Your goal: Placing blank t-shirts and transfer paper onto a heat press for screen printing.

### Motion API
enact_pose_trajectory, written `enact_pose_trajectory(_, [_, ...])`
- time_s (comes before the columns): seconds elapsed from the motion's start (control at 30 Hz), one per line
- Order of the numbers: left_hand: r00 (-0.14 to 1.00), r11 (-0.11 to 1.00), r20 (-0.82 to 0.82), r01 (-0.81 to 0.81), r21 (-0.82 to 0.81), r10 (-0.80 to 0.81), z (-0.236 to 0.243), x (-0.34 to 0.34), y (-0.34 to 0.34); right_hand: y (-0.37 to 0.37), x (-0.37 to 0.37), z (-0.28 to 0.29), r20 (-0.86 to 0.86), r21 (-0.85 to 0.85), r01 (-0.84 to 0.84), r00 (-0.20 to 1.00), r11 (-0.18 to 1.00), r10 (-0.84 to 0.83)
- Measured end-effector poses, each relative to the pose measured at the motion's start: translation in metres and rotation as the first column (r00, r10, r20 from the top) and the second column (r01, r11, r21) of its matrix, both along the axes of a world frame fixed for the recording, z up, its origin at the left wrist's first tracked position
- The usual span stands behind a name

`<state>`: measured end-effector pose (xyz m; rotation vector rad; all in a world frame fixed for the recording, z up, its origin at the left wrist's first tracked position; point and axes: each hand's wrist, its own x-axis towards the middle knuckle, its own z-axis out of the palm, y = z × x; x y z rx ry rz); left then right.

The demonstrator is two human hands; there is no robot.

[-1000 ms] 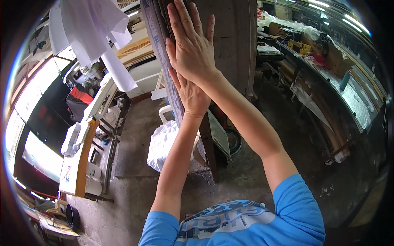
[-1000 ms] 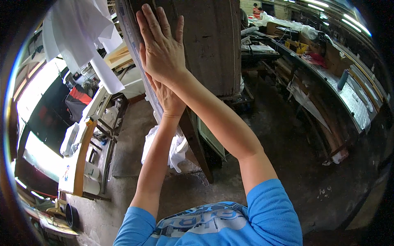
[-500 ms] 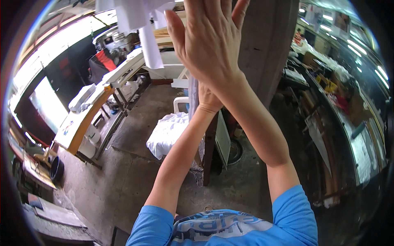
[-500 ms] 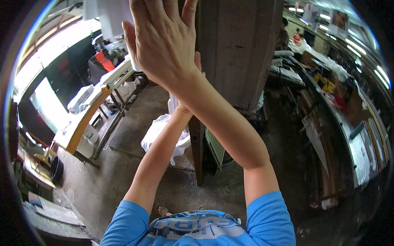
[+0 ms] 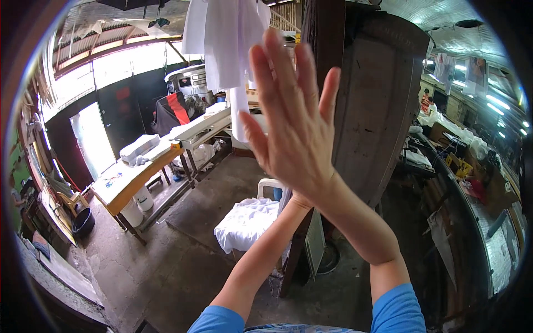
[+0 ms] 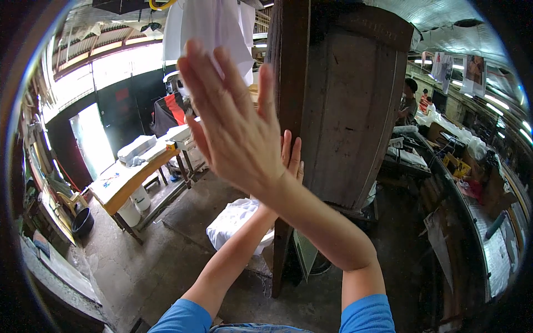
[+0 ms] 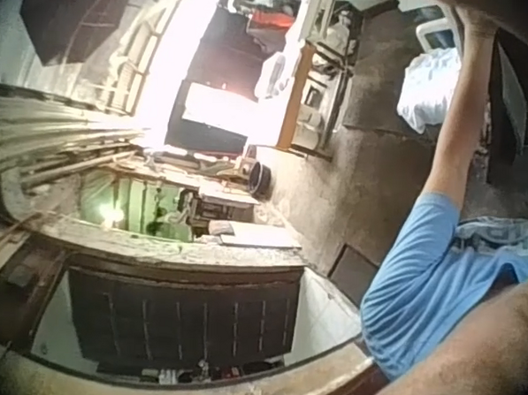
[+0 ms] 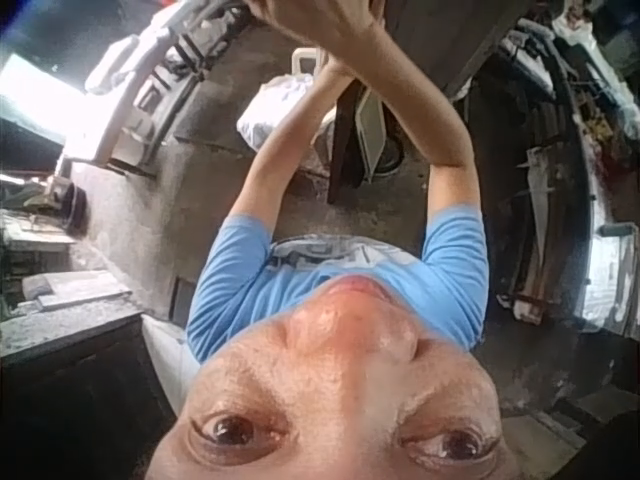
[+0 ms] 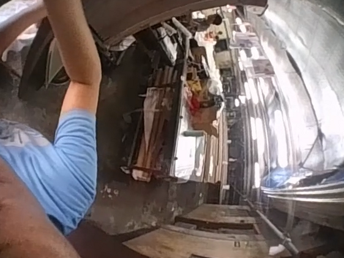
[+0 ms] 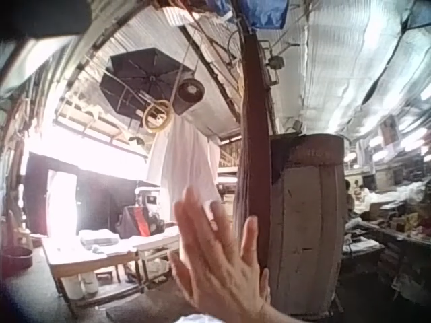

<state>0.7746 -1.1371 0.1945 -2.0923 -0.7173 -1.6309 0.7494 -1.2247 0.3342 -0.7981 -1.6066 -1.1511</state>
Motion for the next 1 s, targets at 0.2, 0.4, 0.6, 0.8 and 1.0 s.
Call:
enact_pose_trajectory(0.2, [0.997,0.996,-0.005,0.079,0.042,-0.079,-0.007,0.003,0.012,0.081,0.053,0.039,-0.145,0.134,0.276,0.956,0.952,-0.257])
enact_pose_trajectory(0.4, [0.999,0.998,-0.010,0.053,0.041,-0.053,-0.011,0.004,0.016,0.099,0.062,0.034,-0.153,0.111,0.400,0.911,0.910,-0.382])
enact_pose_trajectory(0.6, [0.998,0.995,-0.048,-0.027,0.098,0.032,-0.014,-0.001,0.027,0.098,0.053,0.013,-0.234,0.021,0.379,0.901,0.925,-0.364])
enact_pose_trajectory(0.8, [0.998,0.997,-0.054,0.041,0.071,-0.037,-0.014,0.007,0.024,0.098,0.061,0.011,-0.226,0.004,0.410,0.889,0.912,-0.399])
enact_pose_trajectory(1.0, [0.998,0.998,-0.060,0.037,0.056,-0.033,-0.013,0.006,0.024,0.090,0.057,0.013,-0.249,0.042,0.509,0.838,0.860,-0.485])
